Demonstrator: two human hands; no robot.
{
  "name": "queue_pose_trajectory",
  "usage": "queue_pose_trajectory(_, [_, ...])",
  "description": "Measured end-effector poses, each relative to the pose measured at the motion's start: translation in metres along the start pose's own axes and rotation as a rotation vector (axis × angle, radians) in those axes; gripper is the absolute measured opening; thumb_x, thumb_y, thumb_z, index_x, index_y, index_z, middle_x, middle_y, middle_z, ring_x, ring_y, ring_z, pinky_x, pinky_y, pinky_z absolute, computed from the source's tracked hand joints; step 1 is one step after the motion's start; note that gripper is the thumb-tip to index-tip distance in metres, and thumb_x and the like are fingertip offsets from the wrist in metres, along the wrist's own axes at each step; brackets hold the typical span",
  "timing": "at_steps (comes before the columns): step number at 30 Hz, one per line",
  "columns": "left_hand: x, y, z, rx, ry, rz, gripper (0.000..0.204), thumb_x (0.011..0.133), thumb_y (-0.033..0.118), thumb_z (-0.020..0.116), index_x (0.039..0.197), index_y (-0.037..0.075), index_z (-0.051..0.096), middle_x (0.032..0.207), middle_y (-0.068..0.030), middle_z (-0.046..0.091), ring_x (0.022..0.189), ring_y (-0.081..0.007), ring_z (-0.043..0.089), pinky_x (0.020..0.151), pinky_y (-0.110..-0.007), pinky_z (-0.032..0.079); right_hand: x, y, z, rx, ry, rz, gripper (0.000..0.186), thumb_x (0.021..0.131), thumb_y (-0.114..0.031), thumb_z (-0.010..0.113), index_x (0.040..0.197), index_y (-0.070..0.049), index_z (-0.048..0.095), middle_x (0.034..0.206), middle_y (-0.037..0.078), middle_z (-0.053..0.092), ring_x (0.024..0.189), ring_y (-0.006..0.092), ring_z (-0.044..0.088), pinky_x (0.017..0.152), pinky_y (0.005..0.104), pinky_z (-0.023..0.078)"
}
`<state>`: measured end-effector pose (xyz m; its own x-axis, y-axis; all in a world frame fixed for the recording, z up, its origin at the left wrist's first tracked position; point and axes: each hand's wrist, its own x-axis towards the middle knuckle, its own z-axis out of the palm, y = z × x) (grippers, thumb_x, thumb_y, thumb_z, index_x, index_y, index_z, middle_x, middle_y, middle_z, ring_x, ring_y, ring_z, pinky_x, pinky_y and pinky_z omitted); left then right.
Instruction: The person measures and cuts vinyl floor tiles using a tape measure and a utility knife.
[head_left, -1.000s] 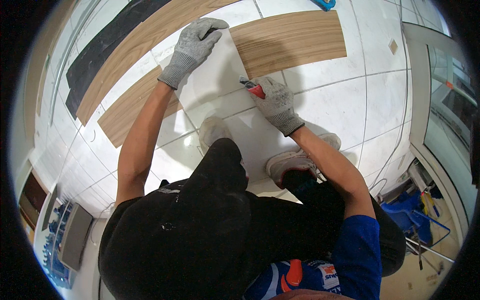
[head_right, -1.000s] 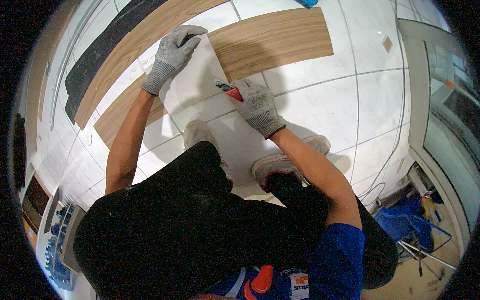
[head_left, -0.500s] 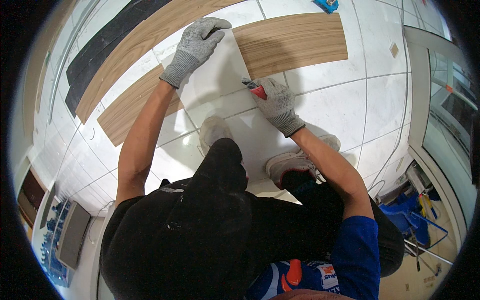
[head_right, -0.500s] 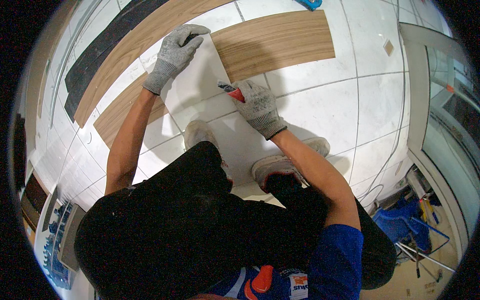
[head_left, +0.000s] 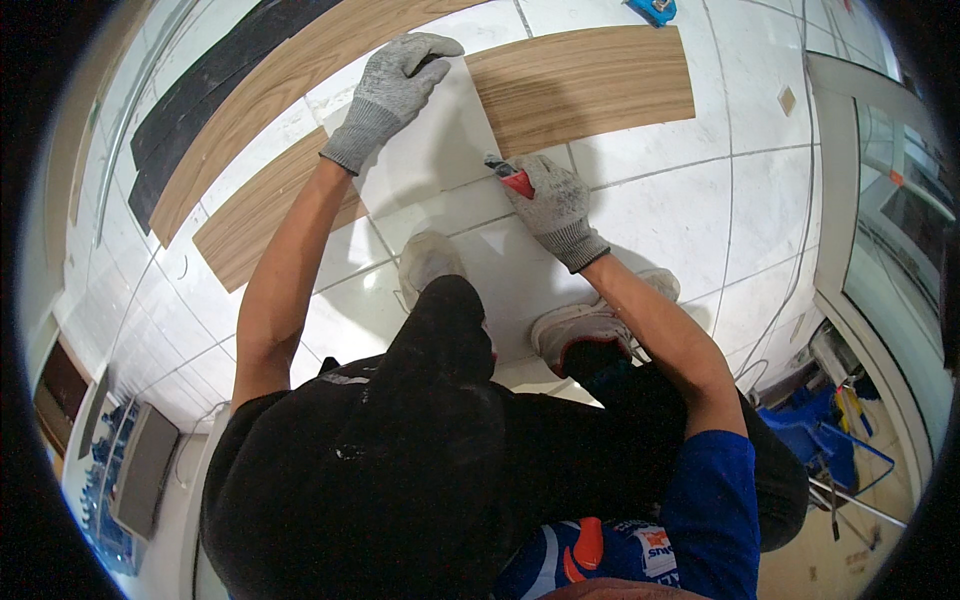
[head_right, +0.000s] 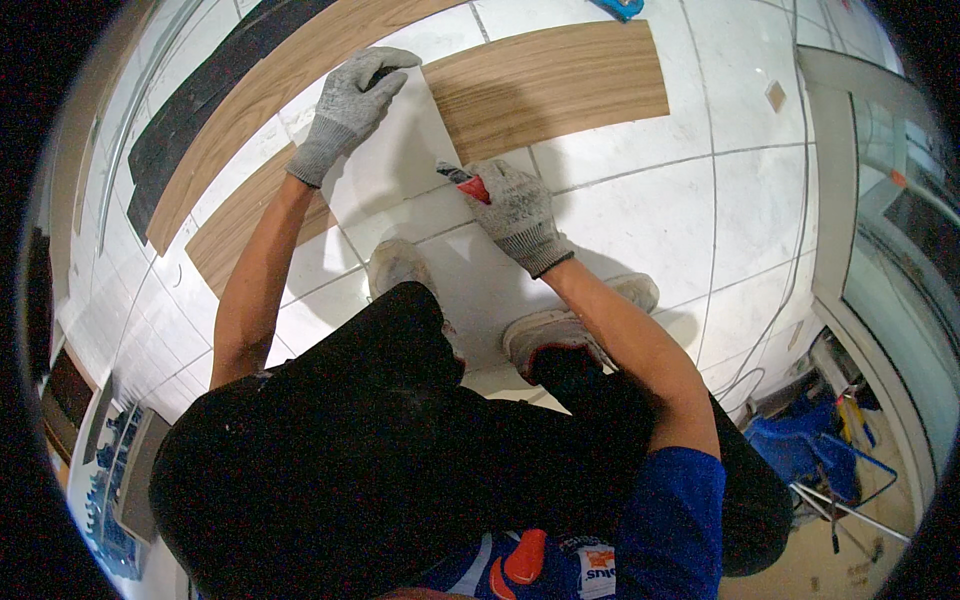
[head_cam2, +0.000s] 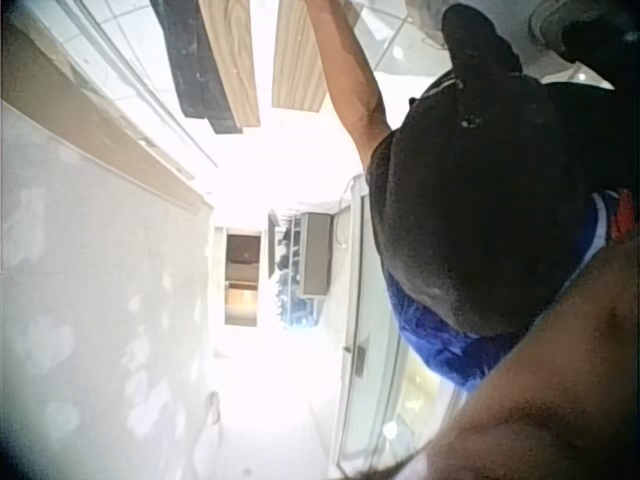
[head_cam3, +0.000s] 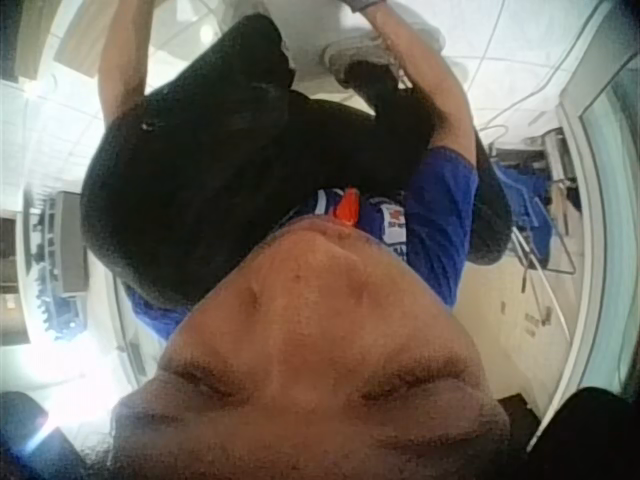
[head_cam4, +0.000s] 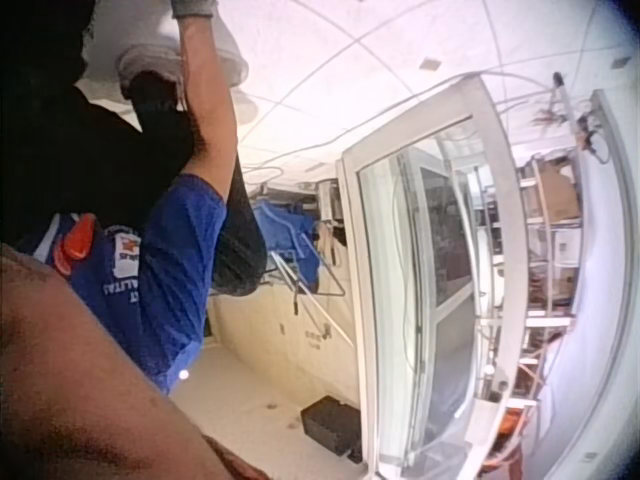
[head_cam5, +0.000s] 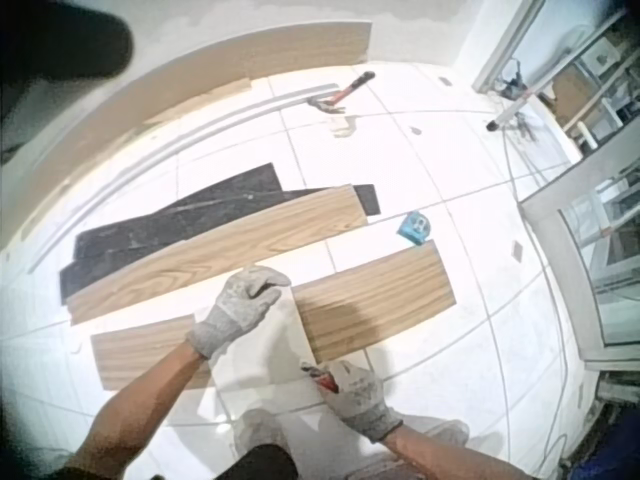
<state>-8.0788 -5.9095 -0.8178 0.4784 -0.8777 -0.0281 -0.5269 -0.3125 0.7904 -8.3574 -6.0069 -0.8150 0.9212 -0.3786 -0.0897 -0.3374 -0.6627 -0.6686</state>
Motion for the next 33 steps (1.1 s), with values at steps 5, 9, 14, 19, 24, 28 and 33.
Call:
queue_pose_trajectory(5, [0.001, 0.005, -0.002, -0.019, -0.019, -0.049, 0.024, 0.100, 0.018, 0.062, 0.119, 0.010, 0.072, 0.095, -0.0079, 0.065, 0.076, -0.0157, 0.061, 0.074, -0.032, 0.053, 0.000, -0.002, -0.002, 0.016, -0.016, 0.010, 0.031, 0.088, -0.026, 0.075, 0.112, -0.007, 0.067, 0.097, 0.014, 0.069, 0.087, 0.0343, 0.069, 0.075, 0.0445, 0.054])
queue_pose_trajectory(9, [0.001, 0.008, -0.004, -0.031, -0.048, -0.095, 0.023, 0.099, 0.020, 0.062, 0.118, 0.010, 0.072, 0.099, -0.0089, 0.066, 0.086, -0.0199, 0.062, 0.083, -0.034, 0.051, 0.001, -0.006, -0.006, 0.024, -0.064, 0.055, 0.028, 0.091, -0.030, 0.072, 0.109, -0.010, 0.065, 0.099, 0.012, 0.068, 0.091, 0.0327, 0.068, 0.079, 0.0455, 0.053])
queue_pose_trajectory(14, [0.001, 0.007, -0.003, -0.014, -0.011, -0.052, 0.023, 0.101, 0.019, 0.062, 0.120, 0.011, 0.072, 0.094, -0.0066, 0.064, 0.078, -0.0141, 0.060, 0.076, -0.031, 0.051, 0.002, -0.001, -0.003, 0.038, -0.048, 0.040, 0.028, 0.091, -0.030, 0.072, 0.109, -0.009, 0.065, 0.098, 0.013, 0.068, 0.091, 0.0333, 0.068, 0.079, 0.0457, 0.053])
queue_pose_trajectory(19, [0.000, 0.003, -0.002, -0.054, -0.037, -0.094, 0.022, 0.101, 0.017, 0.062, 0.120, 0.011, 0.072, 0.093, -0.0061, 0.062, 0.077, -0.0135, 0.059, 0.074, -0.030, 0.051, 0.003, -0.002, -0.004, 0.043, -0.042, 0.027, 0.030, 0.089, -0.027, 0.075, 0.111, -0.008, 0.067, 0.096, 0.014, 0.069, 0.086, 0.0344, 0.070, 0.075, 0.0441, 0.055])
queue_pose_trajectory(24, [0.002, 0.008, -0.003, -0.053, -0.058, -0.120, 0.022, 0.101, 0.017, 0.062, 0.120, 0.011, 0.072, 0.093, -0.0059, 0.062, 0.075, -0.0128, 0.058, 0.073, -0.030, 0.051, 0.001, -0.001, -0.003, 0.034, -0.002, 0.001, 0.031, 0.089, -0.026, 0.075, 0.113, -0.008, 0.067, 0.093, 0.014, 0.069, 0.084, 0.0345, 0.070, 0.074, 0.0448, 0.055])
queue_pose_trajectory(28, [0.001, 0.010, -0.004, -0.061, -0.049, -0.133, 0.022, 0.100, 0.017, 0.062, 0.118, 0.010, 0.072, 0.094, -0.0074, 0.063, 0.079, -0.0151, 0.060, 0.076, -0.032, 0.052, 0.001, -0.002, -0.003, 0.058, 0.012, 0.003, 0.031, 0.088, -0.025, 0.076, 0.113, -0.008, 0.067, 0.094, 0.014, 0.070, 0.085, 0.0341, 0.070, 0.074, 0.0445, 0.055])
queue_pose_trajectory(33, [0.001, 0.002, 0.001, 0.068, 0.039, 0.057, 0.023, 0.098, 0.018, 0.063, 0.118, 0.010, 0.072, 0.103, -0.0105, 0.066, 0.089, -0.0242, 0.063, 0.083, -0.037, 0.051, 0.007, 0.002, -0.001, 0.169, -0.005, 0.065, 0.033, 0.093, -0.034, 0.073, 0.110, -0.007, 0.066, 0.098, 0.014, 0.069, 0.089, 0.0338, 0.069, 0.076, 0.0440, 0.055])
